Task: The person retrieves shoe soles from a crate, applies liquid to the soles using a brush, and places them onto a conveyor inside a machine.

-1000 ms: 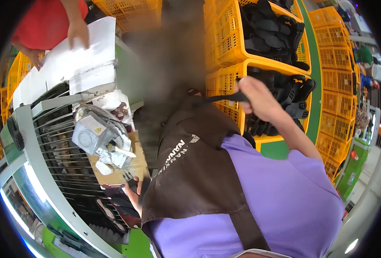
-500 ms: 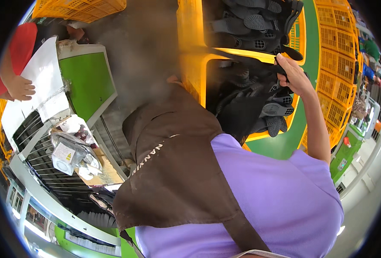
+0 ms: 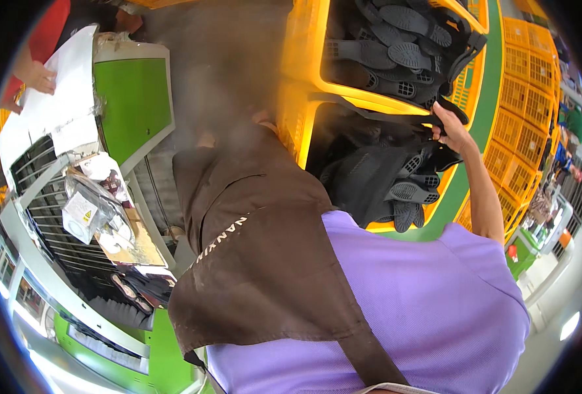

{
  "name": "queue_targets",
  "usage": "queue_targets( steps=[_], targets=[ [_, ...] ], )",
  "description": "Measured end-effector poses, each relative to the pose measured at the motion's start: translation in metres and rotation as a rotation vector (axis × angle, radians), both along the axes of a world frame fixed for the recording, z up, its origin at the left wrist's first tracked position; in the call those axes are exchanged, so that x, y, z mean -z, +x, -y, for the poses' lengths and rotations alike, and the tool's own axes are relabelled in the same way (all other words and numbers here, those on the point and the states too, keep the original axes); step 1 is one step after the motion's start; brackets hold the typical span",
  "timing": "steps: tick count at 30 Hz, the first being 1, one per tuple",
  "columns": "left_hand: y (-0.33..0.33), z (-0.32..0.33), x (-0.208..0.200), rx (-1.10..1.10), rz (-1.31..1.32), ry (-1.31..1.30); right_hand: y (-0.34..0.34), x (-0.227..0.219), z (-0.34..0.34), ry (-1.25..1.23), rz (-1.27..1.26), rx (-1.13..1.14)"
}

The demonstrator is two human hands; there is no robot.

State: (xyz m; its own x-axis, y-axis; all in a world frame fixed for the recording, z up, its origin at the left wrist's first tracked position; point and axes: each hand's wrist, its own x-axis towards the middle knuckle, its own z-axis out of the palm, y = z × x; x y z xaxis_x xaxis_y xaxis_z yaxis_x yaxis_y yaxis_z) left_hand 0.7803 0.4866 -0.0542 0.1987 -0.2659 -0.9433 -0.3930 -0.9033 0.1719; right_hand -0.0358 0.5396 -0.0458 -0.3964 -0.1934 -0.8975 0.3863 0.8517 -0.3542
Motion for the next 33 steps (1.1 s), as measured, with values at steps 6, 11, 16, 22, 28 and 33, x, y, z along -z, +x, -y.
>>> queue_targets(
  steps=[6,11,16,22,28,33],
  targets=[
    [0.002,-0.004,0.007,0.090,0.016,-0.035,0.009,0.037,-0.013,-0.120,-0.025,0.197],
    [0.010,0.008,0.013,0.194,0.034,-0.069,0.014,0.060,-0.017,-0.122,-0.136,0.274],
    [0.015,0.027,0.025,0.303,0.046,-0.109,0.013,0.063,0.000,0.030,-0.175,0.070],
    [0.006,0.045,0.042,0.411,0.062,-0.157,-0.006,0.062,0.026,0.331,-0.742,-1.098],
    [-0.002,0.072,0.037,0.535,0.145,-0.237,0.085,-0.050,0.168,-0.766,-0.731,-0.887],
    [-0.253,0.231,-0.248,0.965,0.198,-1.679,0.154,-0.228,0.151,-1.309,-1.110,-0.962]
  ],
)
